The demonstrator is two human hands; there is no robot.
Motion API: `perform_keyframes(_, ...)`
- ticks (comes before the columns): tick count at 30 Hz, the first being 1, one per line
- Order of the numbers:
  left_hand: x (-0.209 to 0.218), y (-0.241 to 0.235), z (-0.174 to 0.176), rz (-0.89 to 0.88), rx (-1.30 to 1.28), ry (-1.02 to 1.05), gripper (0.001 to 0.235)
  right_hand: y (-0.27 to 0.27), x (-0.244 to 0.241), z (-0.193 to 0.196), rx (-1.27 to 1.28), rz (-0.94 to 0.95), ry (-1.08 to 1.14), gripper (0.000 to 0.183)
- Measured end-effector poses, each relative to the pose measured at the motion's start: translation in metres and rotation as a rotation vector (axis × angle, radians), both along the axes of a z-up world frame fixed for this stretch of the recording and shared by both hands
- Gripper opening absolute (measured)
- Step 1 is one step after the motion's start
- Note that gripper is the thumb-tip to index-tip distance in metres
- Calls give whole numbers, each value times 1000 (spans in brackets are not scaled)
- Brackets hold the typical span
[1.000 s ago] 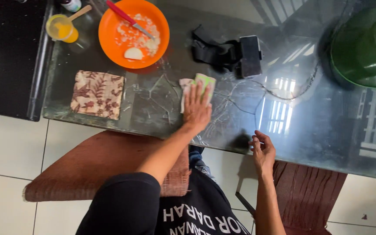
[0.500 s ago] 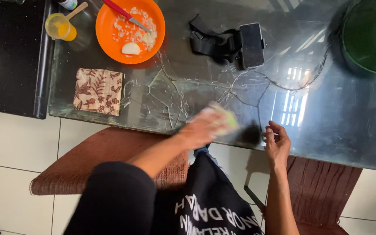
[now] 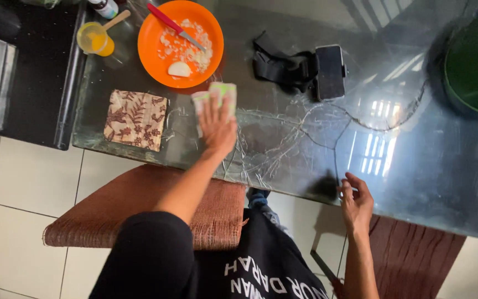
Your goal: Applying labels and decorative stickers to various baked goods and prepared food containers on a kitchen counter.
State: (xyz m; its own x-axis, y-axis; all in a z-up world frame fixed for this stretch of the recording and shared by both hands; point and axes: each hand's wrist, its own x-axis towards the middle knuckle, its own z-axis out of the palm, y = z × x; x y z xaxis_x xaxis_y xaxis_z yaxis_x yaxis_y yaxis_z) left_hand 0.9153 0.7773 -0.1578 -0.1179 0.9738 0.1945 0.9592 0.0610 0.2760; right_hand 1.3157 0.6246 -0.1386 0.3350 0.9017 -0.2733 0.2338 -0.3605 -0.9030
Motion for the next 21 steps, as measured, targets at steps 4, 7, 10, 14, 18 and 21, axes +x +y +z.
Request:
perform_keyframes(4,42,32,-6,6,100,-43,77,-4,2,5,23,11,-31,39)
perform_keyframes(7,77,19,-6,3,175,-90,73,-9,8,4,39,30,-46,38)
perform_keyframes(10,95,-17,8,-293,178,-114,70,-9,10,-4,41,40,-15,38)
perform_keyframes(14,70,-34,36,-732,79,-129,65,0,1,-3,40,59,-34,38)
perform_keyframes(18,-30,-25,-15,-334,10,-218,67,19,-29,10,43,80,-31,38)
perform_keyframes(21,-74,-53,23,-454,-228,-251,55,40,-65,22,50,147,-8,39)
